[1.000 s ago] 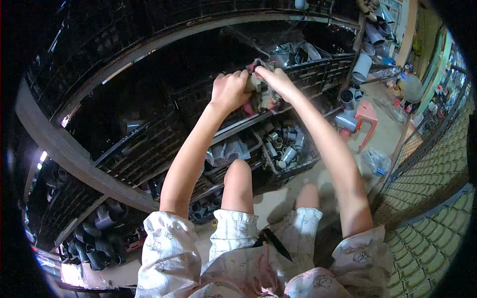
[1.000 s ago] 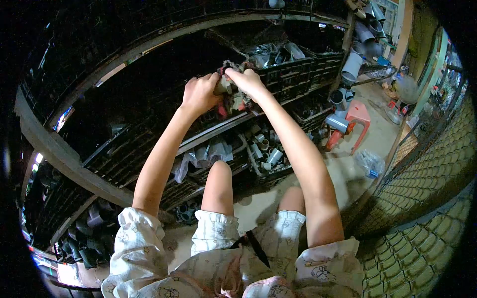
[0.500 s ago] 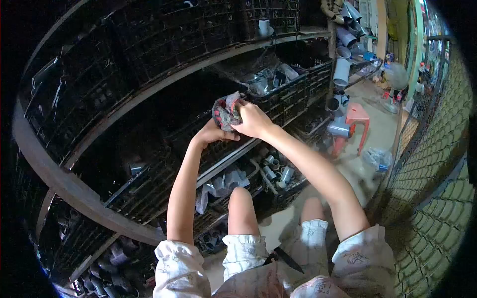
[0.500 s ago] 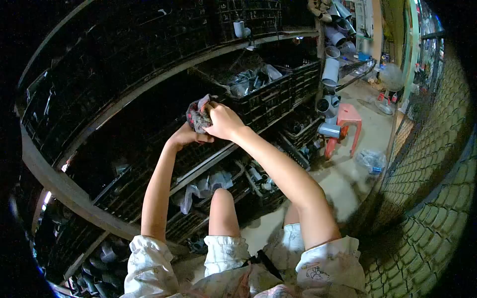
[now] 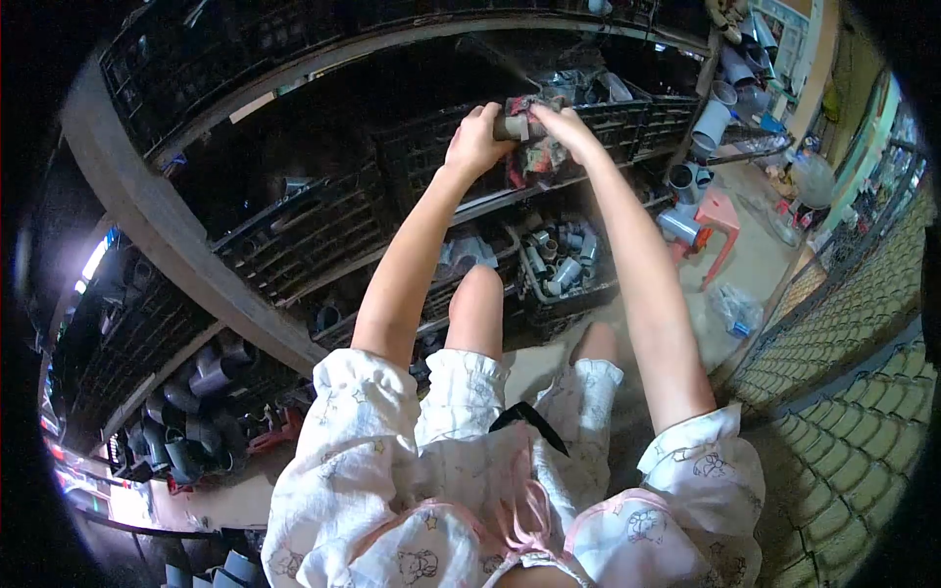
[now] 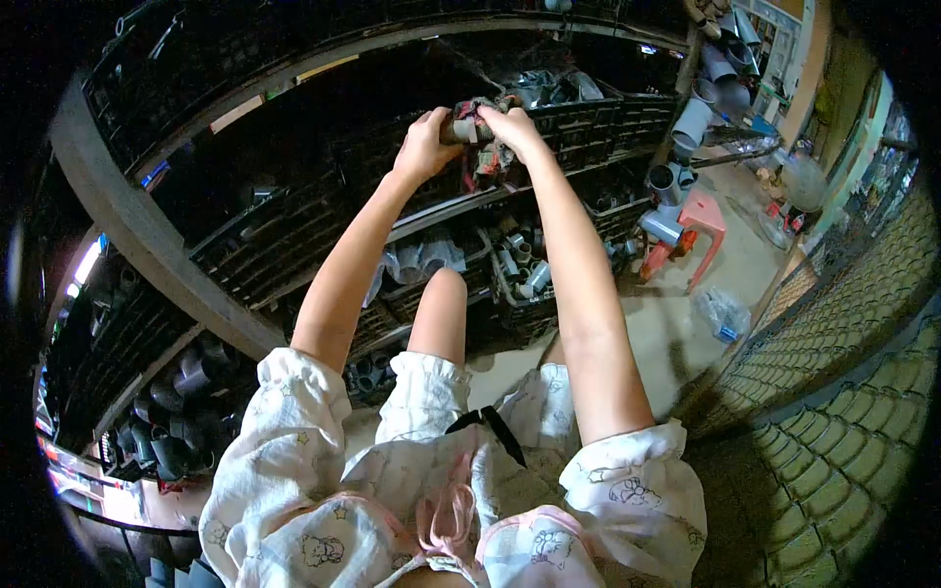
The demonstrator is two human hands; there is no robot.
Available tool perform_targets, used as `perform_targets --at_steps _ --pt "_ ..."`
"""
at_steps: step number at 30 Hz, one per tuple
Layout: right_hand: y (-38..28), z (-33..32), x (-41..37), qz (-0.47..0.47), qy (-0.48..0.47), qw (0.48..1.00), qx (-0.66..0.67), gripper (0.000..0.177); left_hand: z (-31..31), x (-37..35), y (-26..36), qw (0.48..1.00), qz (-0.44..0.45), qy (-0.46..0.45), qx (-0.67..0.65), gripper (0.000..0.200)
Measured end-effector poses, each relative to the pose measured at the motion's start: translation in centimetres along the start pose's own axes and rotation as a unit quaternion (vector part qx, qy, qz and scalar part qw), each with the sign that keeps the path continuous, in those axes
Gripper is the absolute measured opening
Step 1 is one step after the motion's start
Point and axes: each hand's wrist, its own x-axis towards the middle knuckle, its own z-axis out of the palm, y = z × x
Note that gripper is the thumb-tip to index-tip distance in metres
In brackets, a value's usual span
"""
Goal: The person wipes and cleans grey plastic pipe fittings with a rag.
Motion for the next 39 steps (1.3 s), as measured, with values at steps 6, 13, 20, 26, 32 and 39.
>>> perform_targets --at_steps 6,13,20,26,32,39 --pt "-2.5 0.4 -1.9 -0.102 0.091 0.991 0.01 0.032 -1.2 0.6 1.1 0.995 -0.068 0.029 -0.072 0.057" --pt "-4.4 0.3 -4.4 -0.242 0.074 0.949 0.187 0.03 -2.0 1.4 1.5 0.839 -0.231 -0.02 -0.492 0.039" --pt "-6.9 -0.6 -4.8 -0.059 0.071 0.988 0.127 0.046 -2.0 1.6 2.0 0.888 -0.194 -0.012 -0.416 0.039" --pt "-6.2 -2.0 -3.4 0.008 -0.01 0.994 0.113 0.077 -3.3 0.9 3.5 0.993 0.092 0.072 -0.022 0.046" --pt "-3.8 -1.3 -1.7 -0.12 0.103 0.984 0.08 0.047 -2.0 1.7 2.8 0.962 -0.151 0.03 -0.226 0.048" --pt "-3.6 -0.2 -2.7 -0.205 0.059 0.968 0.135 0.024 -1.3 2.0 1.5 0.655 -0.368 -0.129 -0.647 0.037"
